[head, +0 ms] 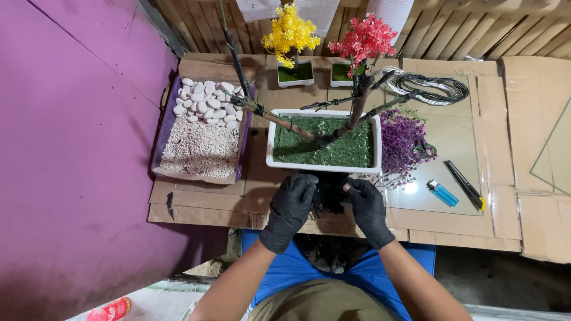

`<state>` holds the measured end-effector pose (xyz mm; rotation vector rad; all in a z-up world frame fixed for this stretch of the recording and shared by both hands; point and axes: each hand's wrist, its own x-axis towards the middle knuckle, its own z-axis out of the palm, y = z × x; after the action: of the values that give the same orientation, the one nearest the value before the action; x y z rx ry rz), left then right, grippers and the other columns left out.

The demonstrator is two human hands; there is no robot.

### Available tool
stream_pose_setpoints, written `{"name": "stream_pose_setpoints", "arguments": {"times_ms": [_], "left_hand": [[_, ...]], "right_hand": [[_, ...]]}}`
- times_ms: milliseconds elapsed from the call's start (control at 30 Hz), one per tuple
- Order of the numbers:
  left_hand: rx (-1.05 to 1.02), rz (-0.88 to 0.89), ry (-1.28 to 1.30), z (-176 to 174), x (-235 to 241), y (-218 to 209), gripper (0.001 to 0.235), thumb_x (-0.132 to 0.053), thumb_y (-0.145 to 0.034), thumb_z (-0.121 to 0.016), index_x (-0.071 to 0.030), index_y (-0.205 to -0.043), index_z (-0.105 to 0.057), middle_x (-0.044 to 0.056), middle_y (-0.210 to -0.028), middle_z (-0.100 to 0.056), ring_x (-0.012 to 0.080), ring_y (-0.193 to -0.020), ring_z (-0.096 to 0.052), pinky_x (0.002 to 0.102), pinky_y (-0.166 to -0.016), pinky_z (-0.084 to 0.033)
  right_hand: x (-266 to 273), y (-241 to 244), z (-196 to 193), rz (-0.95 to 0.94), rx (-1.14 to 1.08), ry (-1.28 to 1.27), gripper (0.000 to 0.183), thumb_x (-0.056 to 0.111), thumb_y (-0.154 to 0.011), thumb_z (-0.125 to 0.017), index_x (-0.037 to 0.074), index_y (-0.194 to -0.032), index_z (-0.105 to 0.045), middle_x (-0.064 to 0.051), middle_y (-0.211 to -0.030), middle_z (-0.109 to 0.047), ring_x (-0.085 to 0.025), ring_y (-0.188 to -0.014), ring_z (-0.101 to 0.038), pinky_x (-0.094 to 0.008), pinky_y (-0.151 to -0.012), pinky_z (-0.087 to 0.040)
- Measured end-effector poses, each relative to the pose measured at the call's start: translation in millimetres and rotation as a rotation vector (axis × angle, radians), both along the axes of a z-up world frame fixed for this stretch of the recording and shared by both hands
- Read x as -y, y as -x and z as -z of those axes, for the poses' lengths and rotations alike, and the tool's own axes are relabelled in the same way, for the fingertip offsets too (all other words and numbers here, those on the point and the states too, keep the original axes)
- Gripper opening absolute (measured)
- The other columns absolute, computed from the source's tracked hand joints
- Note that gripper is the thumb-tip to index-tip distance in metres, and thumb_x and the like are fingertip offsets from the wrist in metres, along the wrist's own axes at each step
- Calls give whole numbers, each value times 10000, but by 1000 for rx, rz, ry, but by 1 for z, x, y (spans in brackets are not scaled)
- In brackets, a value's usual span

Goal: Wrapping black tape around the branches of a small artificial tree to secure them or change their appearance.

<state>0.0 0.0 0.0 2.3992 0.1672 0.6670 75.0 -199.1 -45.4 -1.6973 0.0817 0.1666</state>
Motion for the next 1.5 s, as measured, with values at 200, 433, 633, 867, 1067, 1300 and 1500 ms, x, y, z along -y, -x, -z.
{"name": "stream_pose_setpoints", "arguments": {"times_ms": [200,433,633,867,1067,1300,1500], "left_hand": [[-255,134,616,-23,37,-7,284,-326,-929,-786,-273,-1201,-721,-9,-1069,-773,226,-1000,-738,346,-862,-641],[-285,79,889,-19,43,-9,304,-326,-944,-770,-129,-1175,-762,173,-1103,-774,378,-1016,-714,461,-966,-589],[-263,15,786,-41,34,-4,337,-426,-981,-699,-153,-1175,-738,155,-1068,-778,348,-1049,-721,435,-971,-592],[-210,52,750,-57,43,-6,318,-375,-951,-745,-181,-1202,-725,105,-1131,-769,282,-1089,-718,433,-1007,-584],[-161,182,916,-27,49,-13,252,-292,-931,-800,-212,-1169,-775,54,-1120,-784,234,-1080,-721,393,-999,-578],[-113,97,1031,-22,40,-15,226,-253,-952,-780,-198,-1171,-761,75,-1120,-785,234,-1091,-713,454,-1021,-555],[-111,160,1066,-57,53,-4,183,-158,-904,-823,-177,-1085,-802,75,-1029,-801,208,-1029,-740,393,-990,-579]], "right_hand": [[-13,21,-72,28,-24,-150,156,91,-867,-828,83,-1018,-790,7,-817,-740,-8,-738,-563,-232,-718,-535],[-10,23,-77,1,22,-220,215,27,-865,-813,57,-1074,-776,-49,-879,-760,-11,-677,-628,-217,-684,-562],[-10,25,-87,-16,19,-264,300,-10,-846,-806,42,-1138,-759,-49,-956,-753,-27,-736,-664,-257,-734,-594],[-6,19,-58,0,46,-290,201,4,-835,-825,35,-1024,-764,-60,-917,-748,-56,-756,-640,-262,-713,-576],[-11,23,-66,-50,67,-284,163,-18,-794,-846,29,-919,-753,-60,-873,-756,-47,-731,-645,-248,-706,-581],[-10,25,-66,-77,77,-298,162,6,-817,-838,16,-962,-768,-103,-956,-777,-117,-891,-683,-319,-806,-592],[-7,23,-49,-97,141,-277,148,-2,-841,-823,13,-965,-744,-144,-924,-781,-153,-938,-720,-338,-811,-596]]}}
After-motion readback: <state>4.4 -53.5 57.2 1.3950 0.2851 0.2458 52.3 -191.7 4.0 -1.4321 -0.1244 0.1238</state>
